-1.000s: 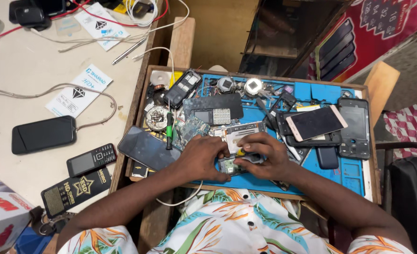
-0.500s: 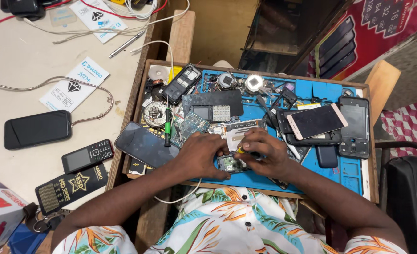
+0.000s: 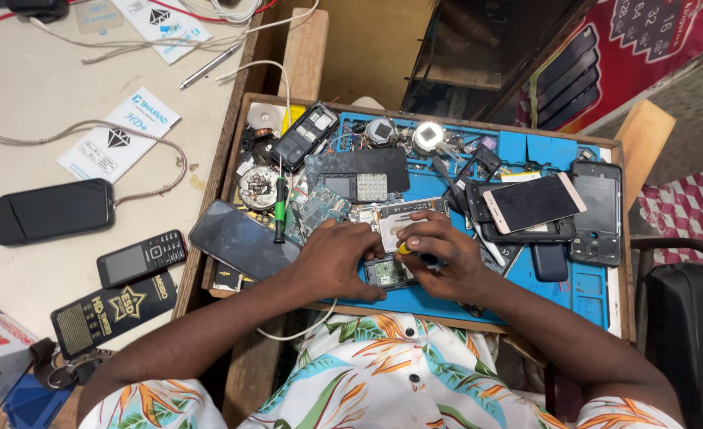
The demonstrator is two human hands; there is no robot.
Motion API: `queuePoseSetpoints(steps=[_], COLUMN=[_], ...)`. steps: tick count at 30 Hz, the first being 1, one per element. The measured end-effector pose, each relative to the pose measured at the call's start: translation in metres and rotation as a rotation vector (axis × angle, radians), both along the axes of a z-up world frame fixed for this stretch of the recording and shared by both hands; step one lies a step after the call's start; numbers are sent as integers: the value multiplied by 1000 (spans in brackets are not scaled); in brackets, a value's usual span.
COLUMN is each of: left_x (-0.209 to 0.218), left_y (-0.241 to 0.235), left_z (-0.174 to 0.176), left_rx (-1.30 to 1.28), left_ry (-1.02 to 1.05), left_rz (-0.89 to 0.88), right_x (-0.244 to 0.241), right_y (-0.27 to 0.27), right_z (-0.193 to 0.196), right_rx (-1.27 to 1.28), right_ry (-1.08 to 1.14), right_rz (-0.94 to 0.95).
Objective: The person uses a yellow-handled screwdriver to unscrew and remove components from a disassembled mobile phone on a cluttered workbench. They repeatedly loosen screws, lift small parts, and set them aside among other phone parts and tools.
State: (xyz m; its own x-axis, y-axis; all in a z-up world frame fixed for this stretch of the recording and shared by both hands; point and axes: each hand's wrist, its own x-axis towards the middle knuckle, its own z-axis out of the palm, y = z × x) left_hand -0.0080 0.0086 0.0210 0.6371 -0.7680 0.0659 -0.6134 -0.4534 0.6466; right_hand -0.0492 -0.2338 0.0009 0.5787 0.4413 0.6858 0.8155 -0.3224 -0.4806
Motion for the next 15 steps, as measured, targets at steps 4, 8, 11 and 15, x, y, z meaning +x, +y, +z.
queuePoseSetpoints(steps=[4, 8, 11, 15], left_x=[1, 0, 0, -2], left_y=[1, 2, 1, 0], left_z=[-4, -10, -7, -5], left_rx=[-1, 17, 0, 12], left_ry=[5, 5, -25, -19], left_rz=[-9, -10, -25, -7], right_x=[1, 0, 1, -1], right_y=[-2, -3, -4, -4], right_z=[0, -1, 2, 3], right_rx=[36, 30, 24, 25], right_ry=[35, 28, -9, -18], right_rz=[5, 12, 8, -15])
